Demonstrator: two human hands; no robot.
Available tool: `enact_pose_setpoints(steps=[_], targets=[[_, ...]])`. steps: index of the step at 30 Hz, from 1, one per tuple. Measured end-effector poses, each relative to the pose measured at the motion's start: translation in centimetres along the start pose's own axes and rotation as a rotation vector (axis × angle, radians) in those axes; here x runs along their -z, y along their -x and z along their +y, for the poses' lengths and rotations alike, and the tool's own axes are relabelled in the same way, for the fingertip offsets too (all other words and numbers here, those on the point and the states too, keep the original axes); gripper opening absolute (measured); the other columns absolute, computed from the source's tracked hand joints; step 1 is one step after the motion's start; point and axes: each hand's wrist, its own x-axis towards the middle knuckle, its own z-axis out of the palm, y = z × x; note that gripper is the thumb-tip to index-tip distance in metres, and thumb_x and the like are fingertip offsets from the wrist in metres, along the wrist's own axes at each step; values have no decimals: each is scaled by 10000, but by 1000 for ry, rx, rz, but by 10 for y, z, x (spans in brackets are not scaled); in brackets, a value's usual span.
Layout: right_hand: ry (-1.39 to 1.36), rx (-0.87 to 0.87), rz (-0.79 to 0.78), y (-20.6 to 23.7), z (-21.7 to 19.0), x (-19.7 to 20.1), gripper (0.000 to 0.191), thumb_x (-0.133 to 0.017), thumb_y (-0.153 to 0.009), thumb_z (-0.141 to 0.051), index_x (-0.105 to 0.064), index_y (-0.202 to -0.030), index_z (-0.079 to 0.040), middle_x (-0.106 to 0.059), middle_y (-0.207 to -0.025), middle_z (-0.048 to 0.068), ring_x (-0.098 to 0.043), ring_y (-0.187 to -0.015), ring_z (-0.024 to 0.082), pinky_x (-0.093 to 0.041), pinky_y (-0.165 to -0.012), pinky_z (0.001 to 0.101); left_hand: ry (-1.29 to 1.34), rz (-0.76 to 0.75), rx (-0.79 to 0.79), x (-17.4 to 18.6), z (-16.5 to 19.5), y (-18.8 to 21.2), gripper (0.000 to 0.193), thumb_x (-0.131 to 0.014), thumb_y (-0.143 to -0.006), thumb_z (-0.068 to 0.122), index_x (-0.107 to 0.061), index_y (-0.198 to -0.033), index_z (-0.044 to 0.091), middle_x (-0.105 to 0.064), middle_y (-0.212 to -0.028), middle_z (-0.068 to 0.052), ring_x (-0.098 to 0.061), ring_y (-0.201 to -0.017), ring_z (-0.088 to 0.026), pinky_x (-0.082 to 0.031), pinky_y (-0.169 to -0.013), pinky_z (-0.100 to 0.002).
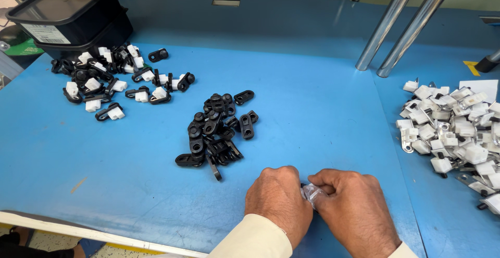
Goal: The person assembles small black plastic link components at a workbench. They pick a black link piece, press a white plastic insert into it by hand, then place the assembled part onto a growing pile, repeating the cycle with new pieces.
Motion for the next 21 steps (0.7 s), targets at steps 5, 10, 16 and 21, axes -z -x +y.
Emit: enact_pose_setpoints(steps=[5,10,16,21], targets=[[-380,-10,-43,-12,16,-7,248,-691,-870,9,-801,-1091,-2,-796,-854,141,-767,-700,203,-629,-682,323,50,-22,-23,-1,-5,1,136,-720,-863,50,-722,-999,54,-731,-998,-176,-730,-950,-319,-612,-832,-413],[-763,-206,-99,-18,28,-13,234,-612,-903,32,-783,-1057,75,-798,-906,181,-715,-720,216,-615,-663,331,154,-60,-34,-2,-11,0,148,-712,-853,10,-712,-983,82,-743,-991,-149,-745,-934,-289,-616,-822,-390],[-811,-218,-119,-19,25,-10,186,-623,-932,-25,-762,-968,95,-769,-863,186,-724,-706,232,-619,-662,354,434,-169,-9,-3,-20,-1,169,-772,-854,70,-609,-896,56,-741,-872,-109,-762,-769,-183,-635,-678,-326],[-820,-256,-108,-18,24,-12,166,-662,-934,-57,-751,-946,83,-758,-842,189,-714,-718,244,-598,-660,357,672,-147,135,-11,-22,-7,161,-697,-838,-40,-587,-858,76,-744,-812,-98,-769,-676,-162,-639,-578,-312]])
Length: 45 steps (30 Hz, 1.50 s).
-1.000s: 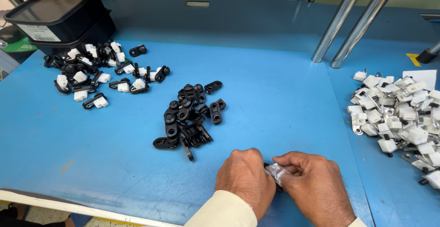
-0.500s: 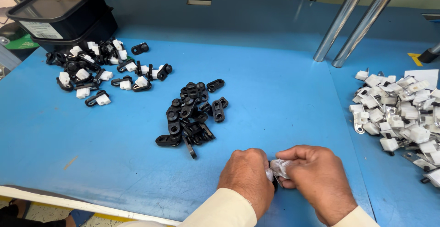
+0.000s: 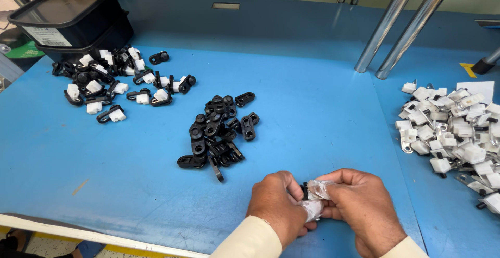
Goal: The person assembles small black plastic link components at a workbench. They pick a black link piece, press a white plastic insert into it by hand, then place the assembled part onto a growing pile, repeating the cycle with new pieces.
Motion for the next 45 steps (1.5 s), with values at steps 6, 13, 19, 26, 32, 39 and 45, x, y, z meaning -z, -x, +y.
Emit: enact_pose_setpoints(steps=[6,13,19,26,32,39,45], targets=[[-163,22,53,4,11,-6,157,-683,-917,-65,-726,-948,83,-757,-836,178,-710,-718,248,-583,-639,350,-215,159,-155,-8,-9,7,228,-841,-796,102,-617,-781,62,-721,-734,-90,-720,-667,-152,-578,-593,-307],[-111,232,112,1,18,-9,149,-705,-883,-26,-739,-980,81,-777,-841,193,-711,-677,222,-582,-606,328,-113,160,-156,-6,-3,3,157,-780,-803,43,-626,-835,54,-727,-734,-66,-751,-683,-151,-599,-598,-298],[-214,119,98,1,8,12,271,-671,-958,-209,-706,-1119,6,-746,-910,136,-644,-695,185,-555,-622,327,330,80,52,7,7,2,354,-595,-890,-112,-515,-1172,86,-726,-943,-146,-789,-805,-231,-660,-651,-328],[-138,-186,-148,0,8,17,339,-698,-929,-360,-727,-1027,-36,-702,-852,79,-640,-745,156,-536,-614,315,530,-87,93,15,8,4,400,-560,-907,-114,-537,-1236,114,-727,-1047,-161,-781,-857,-222,-675,-709,-295],[-121,-188,-267,-18,18,19,245,-737,-912,-274,-737,-1002,-47,-701,-833,66,-622,-702,129,-528,-593,272,415,-182,-33,15,1,3,370,-671,-882,-22,-587,-1225,91,-729,-962,-111,-763,-825,-171,-670,-696,-270],[-103,-224,-352,-25,17,23,148,-679,-944,-146,-736,-954,-10,-743,-807,96,-646,-666,128,-536,-577,261,204,-102,-72,12,-3,7,431,-733,-853,8,-665,-1260,133,-725,-845,-56,-741,-770,-132,-636,-627,-245],[-101,-76,-92,-8,21,-3,206,-551,-977,-58,-738,-977,30,-757,-853,171,-711,-734,244,-616,-663,353,108,103,-57,10,1,12,391,-680,-841,-95,-741,-1147,141,-726,-783,-38,-745,-681,-124,-653,-607,-247]])
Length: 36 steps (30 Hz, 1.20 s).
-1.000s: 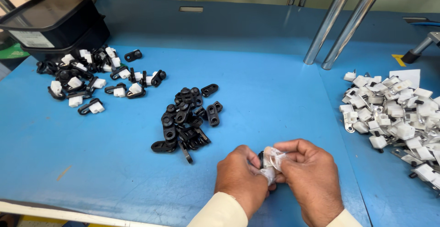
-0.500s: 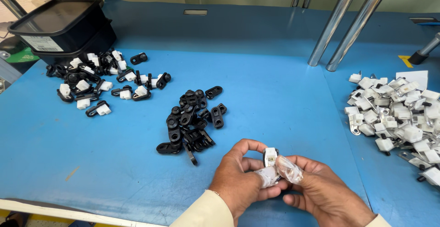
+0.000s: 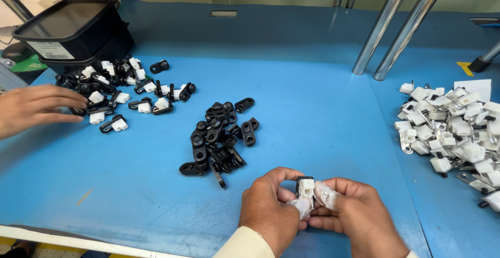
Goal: The person assembles small black plastic link components at a workbench. They pick a black link piece, press a white plastic insert into it by hand, then place the assembled part onto a growing pile, repeating the cycle with new pieces.
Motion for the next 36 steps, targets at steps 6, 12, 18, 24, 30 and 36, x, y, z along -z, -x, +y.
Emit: enact_pose_setpoints(steps=[6,12,18,24,30,36], targets=[[800,732,265,9,19,0,304,-624,-818,44,-749,-1083,-38,-758,-997,88,-748,-897,193,-608,-772,341,-60,29,-71,-3,2,1,432,-673,-818,-116,-740,-1147,156,-725,-773,-22,-746,-676,-118,-641,-607,-254],[405,731,-27,7,26,14,366,-672,-830,-71,-765,-1184,-67,-791,-973,125,-760,-858,176,-622,-700,320,112,-15,-21,4,3,-6,495,-632,-866,-120,-676,-1259,178,-717,-850,-60,-754,-729,-133,-668,-662,-244],[-134,77,-114,-6,15,19,338,-669,-908,-280,-721,-1115,-18,-757,-911,124,-719,-790,199,-588,-631,346,263,-38,59,2,6,-10,532,-543,-865,-160,-683,-1284,137,-718,-860,-78,-759,-737,-155,-667,-665,-254],[-159,-51,-203,-14,9,18,245,-705,-924,-183,-727,-1065,15,-739,-874,132,-681,-761,190,-575,-669,331,66,-78,9,3,9,-7,477,-652,-858,-112,-707,-1252,151,-713,-846,-57,-750,-725,-141,-650,-656,-242],[-187,-72,26,-2,4,-3,231,-617,-987,-172,-733,-1069,10,-728,-883,147,-673,-775,213,-565,-718,342,49,14,-39,-4,13,-4,422,-645,-849,-113,-711,-1175,147,-712,-826,-33,-765,-722,-111,-685,-640,-232],[-186,-35,-30,12,-3,-2,369,-563,-1021,-308,-697,-1119,21,-731,-909,153,-682,-792,223,-554,-691,353,152,21,23,-3,16,-7,347,-708,-879,-36,-686,-1185,124,-735,-818,-72,-755,-694,-144,-654,-629,-266]])
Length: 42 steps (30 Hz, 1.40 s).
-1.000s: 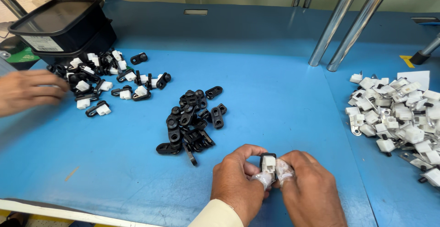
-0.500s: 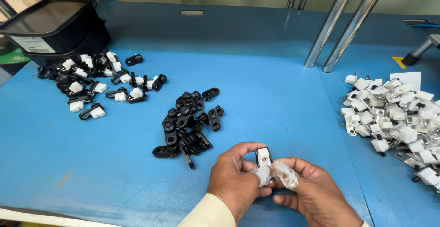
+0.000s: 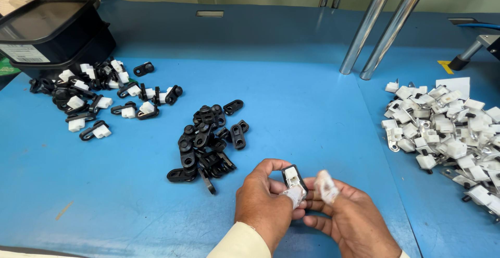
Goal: The person assembles small black plastic link components at a workbench. They pick a black link piece, press a white plastic insert into it by hand, then place the assembled part onto a growing pile, repeating the cycle with new pieces.
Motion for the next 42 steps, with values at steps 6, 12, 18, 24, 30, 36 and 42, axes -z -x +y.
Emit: enact_pose_setpoints(steps=[6,12,18,24,30,36,42], targets=[[26,34,-16,-9,6,1,229,-637,-947,-128,-720,-1088,32,-742,-907,144,-701,-794,220,-565,-689,348,-29,9,9,-1,0,-4,450,-580,-847,-154,-644,-1196,124,-731,-820,-79,-775,-700,-161,-669,-632,-259],[-130,29,80,-12,5,-3,303,-577,-979,-199,-698,-1100,51,-702,-884,135,-655,-751,203,-550,-691,347,-23,57,-75,-12,-1,-4,308,-682,-876,-50,-616,-1118,129,-704,-793,-56,-773,-713,-121,-651,-597,-258],[-109,-21,32,-10,4,4,318,-620,-994,-259,-705,-1126,18,-700,-867,125,-657,-738,188,-534,-668,343,135,63,56,-12,-1,-10,320,-724,-892,-14,-579,-1143,121,-616,-847,-63,-743,-692,-172,-654,-588,-284],[-92,50,117,-14,5,-1,235,-619,-947,-135,-712,-1092,24,-698,-836,114,-643,-726,187,-544,-647,334,6,74,-73,-17,-3,-8,382,-599,-830,-153,-567,-1115,100,-631,-795,-71,-756,-656,-168,-658,-555,-287],[-152,-5,63,-6,1,0,322,-623,-1007,-291,-689,-1043,23,-669,-783,94,-619,-702,177,-527,-619,327,152,65,-4,-18,0,-7,309,-686,-878,-44,-546,-1118,91,-642,-780,-59,-750,-662,-151,-635,-563,-274],[40,12,124,-9,-9,10,222,-606,-989,-124,-740,-1071,32,-734,-819,137,-648,-691,195,-525,-603,324,-12,-94,17,-11,-7,-15,395,-651,-866,-84,-551,-1226,47,-696,-927,-123,-739,-754,-161,-657,-643,-257],[359,238,51,-14,-18,27,188,-611,-946,-81,-739,-1033,27,-736,-800,132,-660,-688,184,-572,-622,312,28,-294,146,-4,-13,-24,515,-508,-891,-83,-642,-1357,91,-728,-1010,-67,-747,-818,-150,-673,-736,-280]])
